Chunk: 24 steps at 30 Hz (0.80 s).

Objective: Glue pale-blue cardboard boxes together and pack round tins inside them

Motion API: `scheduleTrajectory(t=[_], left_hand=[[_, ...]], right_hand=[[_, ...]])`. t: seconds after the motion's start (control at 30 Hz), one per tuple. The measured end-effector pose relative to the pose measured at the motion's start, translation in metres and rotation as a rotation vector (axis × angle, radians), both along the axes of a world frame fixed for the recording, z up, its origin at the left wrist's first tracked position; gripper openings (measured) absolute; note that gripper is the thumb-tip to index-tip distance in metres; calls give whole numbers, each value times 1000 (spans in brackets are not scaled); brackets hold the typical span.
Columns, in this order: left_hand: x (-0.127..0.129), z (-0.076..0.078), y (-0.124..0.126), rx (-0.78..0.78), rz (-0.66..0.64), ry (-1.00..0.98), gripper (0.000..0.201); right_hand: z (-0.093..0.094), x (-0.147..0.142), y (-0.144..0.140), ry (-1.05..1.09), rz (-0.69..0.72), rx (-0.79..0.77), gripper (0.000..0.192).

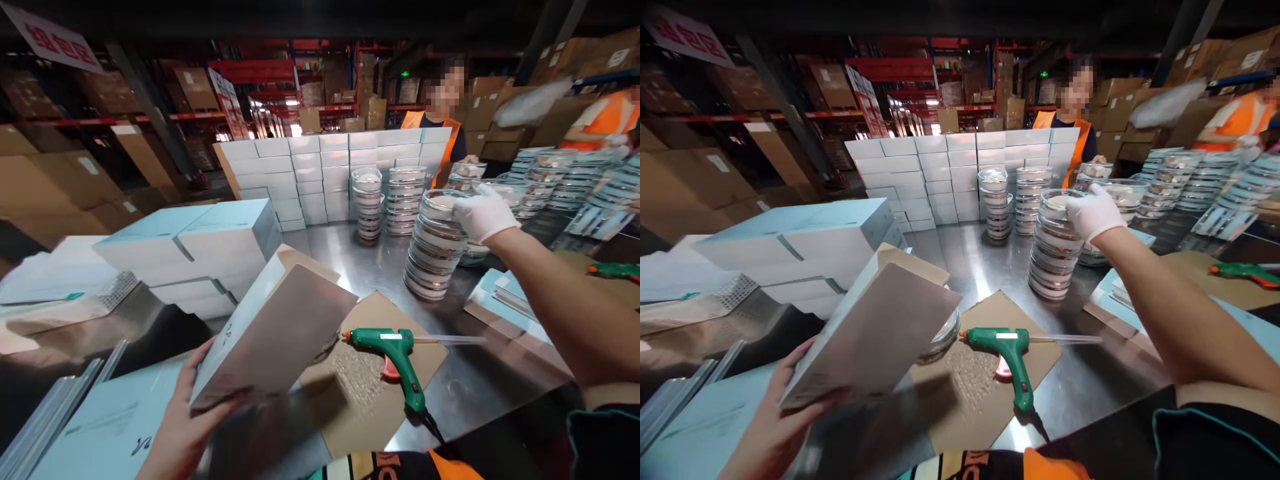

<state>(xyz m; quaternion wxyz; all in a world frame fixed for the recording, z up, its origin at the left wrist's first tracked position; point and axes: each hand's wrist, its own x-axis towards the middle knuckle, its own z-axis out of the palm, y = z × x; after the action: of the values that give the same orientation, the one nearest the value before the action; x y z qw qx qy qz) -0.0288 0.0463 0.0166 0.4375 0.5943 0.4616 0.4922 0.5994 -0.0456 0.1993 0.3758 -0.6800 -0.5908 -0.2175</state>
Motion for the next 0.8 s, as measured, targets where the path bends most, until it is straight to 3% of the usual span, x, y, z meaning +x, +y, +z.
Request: scheduleTrajectory(t=[0.13, 0.27, 0.37, 0.47, 0.57, 0.67, 0.73, 0.8], left_hand=[[14, -4, -21, -77, -58, 50, 86], [23, -16, -34, -93, -154, -11, 83], [24, -27, -34, -117, -190, -47, 88], [25, -35, -32, -129, -227, -57, 92], [29, -40, -34, -112, -241, -115, 93], [34, -50, -42, -145, -253, -206, 95], [35, -60, -47, -213, -310, -239, 97], [35, -72, -50, -260, -366, -276, 100]], right_hand=[[0, -31, -36, -107, -100, 47, 48], [17, -53, -61, -159, -136, 65, 46], [39, -75, -78, -231, -221, 137, 30], [53, -122, -96, -258, -252, 207, 10], [52, -190, -116, -95, 46, 236, 15], [44, -252, -131, 141, 451, 49, 24], [41, -278, -130, 107, 544, -82, 22], [40, -292, -121, -41, 547, -180, 26]])
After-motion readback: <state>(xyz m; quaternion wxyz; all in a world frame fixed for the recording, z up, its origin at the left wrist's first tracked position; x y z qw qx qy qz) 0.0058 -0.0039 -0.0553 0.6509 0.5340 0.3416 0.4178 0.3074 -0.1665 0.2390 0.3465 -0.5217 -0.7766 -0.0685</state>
